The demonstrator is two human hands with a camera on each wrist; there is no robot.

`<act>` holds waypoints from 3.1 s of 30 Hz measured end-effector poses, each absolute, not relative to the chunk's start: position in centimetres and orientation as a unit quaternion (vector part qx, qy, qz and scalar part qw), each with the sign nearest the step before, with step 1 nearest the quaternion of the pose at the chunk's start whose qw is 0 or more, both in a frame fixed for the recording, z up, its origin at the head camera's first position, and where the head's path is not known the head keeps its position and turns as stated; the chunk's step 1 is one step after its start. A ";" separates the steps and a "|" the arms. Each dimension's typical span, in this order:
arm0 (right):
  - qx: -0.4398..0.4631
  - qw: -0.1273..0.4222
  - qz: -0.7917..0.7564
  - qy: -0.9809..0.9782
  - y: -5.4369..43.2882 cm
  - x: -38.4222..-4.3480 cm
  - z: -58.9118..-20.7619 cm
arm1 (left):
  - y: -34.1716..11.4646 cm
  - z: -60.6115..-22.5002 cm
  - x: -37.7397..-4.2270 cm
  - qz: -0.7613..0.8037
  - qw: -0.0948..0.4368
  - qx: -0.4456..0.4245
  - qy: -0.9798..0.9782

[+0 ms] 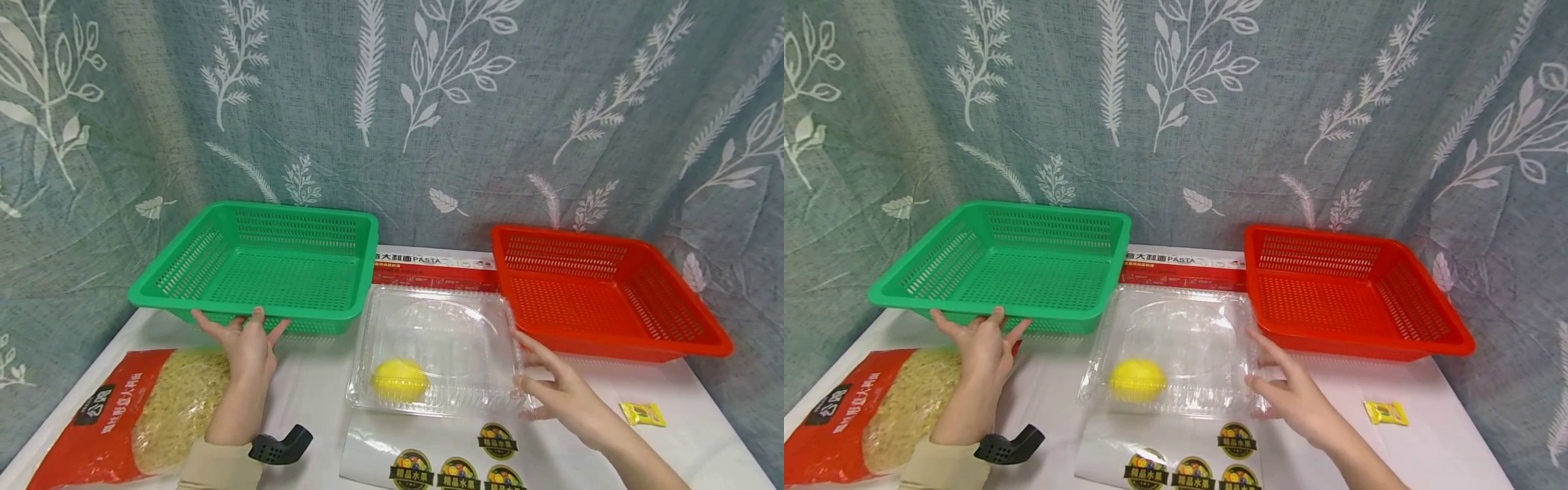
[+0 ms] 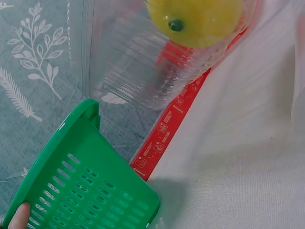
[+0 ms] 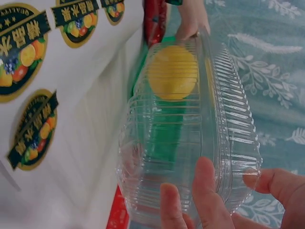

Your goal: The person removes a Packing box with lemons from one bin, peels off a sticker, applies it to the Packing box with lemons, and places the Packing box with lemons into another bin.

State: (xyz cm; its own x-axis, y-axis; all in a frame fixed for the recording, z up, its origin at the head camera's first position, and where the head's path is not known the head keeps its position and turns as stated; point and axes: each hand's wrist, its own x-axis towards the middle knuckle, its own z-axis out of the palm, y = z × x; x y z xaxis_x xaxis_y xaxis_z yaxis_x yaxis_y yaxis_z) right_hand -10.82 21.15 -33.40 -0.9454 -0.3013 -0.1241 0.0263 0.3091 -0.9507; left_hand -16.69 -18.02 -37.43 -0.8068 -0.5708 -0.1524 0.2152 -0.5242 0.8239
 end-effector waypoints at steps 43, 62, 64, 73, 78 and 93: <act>-0.077 0.134 -0.570 0.807 20.9 -12.1 -37.4 | -17.9 -36.9 -16.1 -0.851 0.226 0.213 -0.422; -0.095 0.153 -0.560 0.809 21.4 -14.1 -38.0 | -17.8 -37.3 -16.2 -0.849 0.219 0.213 -0.431; -0.098 0.153 -0.560 0.809 21.5 -14.3 -38.0 | -17.8 -37.3 -16.2 -0.849 0.219 0.214 -0.430; -0.084 0.160 -0.562 0.807 21.4 -14.6 -38.3 | -17.8 -37.2 -16.2 -0.846 0.215 0.224 -0.433; -0.076 0.161 -0.559 0.810 21.3 -14.8 -38.2 | -17.8 -37.0 -16.2 -0.846 0.213 0.226 -0.434; -0.064 0.173 -0.543 0.820 20.9 -14.8 -37.8 | -18.2 -36.5 -16.0 -0.850 0.200 0.222 -0.434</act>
